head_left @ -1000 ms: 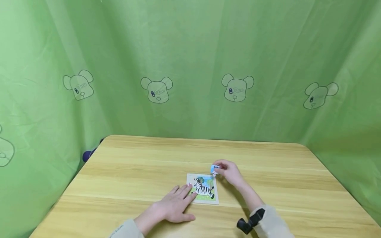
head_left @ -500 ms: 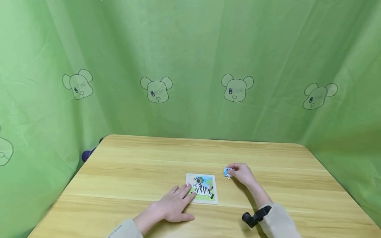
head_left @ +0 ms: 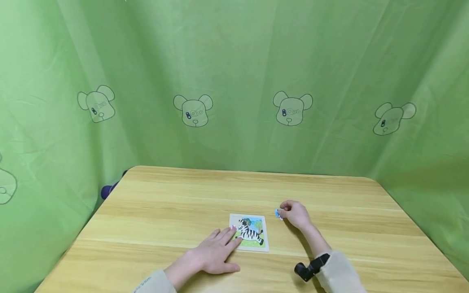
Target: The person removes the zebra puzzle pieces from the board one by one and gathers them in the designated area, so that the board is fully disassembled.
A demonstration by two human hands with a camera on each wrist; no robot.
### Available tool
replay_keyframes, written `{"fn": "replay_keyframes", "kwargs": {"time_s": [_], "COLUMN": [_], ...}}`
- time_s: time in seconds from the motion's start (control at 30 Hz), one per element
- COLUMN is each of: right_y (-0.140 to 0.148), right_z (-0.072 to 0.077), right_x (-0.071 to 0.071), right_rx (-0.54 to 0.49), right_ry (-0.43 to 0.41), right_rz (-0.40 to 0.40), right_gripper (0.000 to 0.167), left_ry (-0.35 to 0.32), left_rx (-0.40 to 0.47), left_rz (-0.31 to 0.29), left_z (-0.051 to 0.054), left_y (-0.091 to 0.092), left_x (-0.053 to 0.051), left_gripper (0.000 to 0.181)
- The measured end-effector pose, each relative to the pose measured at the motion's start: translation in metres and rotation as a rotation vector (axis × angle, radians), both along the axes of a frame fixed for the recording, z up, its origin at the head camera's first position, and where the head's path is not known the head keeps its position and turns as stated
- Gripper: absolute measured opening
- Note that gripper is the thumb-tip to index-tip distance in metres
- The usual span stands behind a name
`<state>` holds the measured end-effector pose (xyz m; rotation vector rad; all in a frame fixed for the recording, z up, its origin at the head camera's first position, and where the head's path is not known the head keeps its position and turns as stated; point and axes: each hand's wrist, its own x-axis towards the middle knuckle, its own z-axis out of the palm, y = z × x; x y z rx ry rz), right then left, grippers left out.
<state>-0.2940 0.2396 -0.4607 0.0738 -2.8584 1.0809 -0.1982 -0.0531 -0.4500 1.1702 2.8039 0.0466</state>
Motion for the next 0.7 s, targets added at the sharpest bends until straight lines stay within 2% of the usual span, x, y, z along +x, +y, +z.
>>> {"fn": "replay_keyframes", "kwargs": {"time_s": [0.17, 0.4, 0.53, 0.7], "right_y": [-0.013, -0.054, -0.071, -0.081], "right_z": [0.002, 0.008, 0.008, 0.004], "right_x": [0.003, 0.014, 0.018, 0.02], "right_rx": [-0.029, -0.049, -0.044, 0.005], "right_ry": [0.048, 0.089, 0.079, 0.057], "right_rz": [0.013, 0.152, 0.235, 0.287], "right_gripper": [0.031, 0.033, 0.032, 0.03], "left_ry": [-0.01, -0.007, 0.002, -0.002], "left_rx": [0.008, 0.011, 0.003, -0.013], "left_rz": [0.004, -0.004, -0.035, -0.051], "left_z": [0.0, 0.002, 0.003, 0.002], "left_y": [0.0, 0.001, 0.003, 0.006], "left_x": [0.001, 0.001, 0.0, 0.001], "left_gripper": [0.078, 0.078, 0.074, 0.069]}}
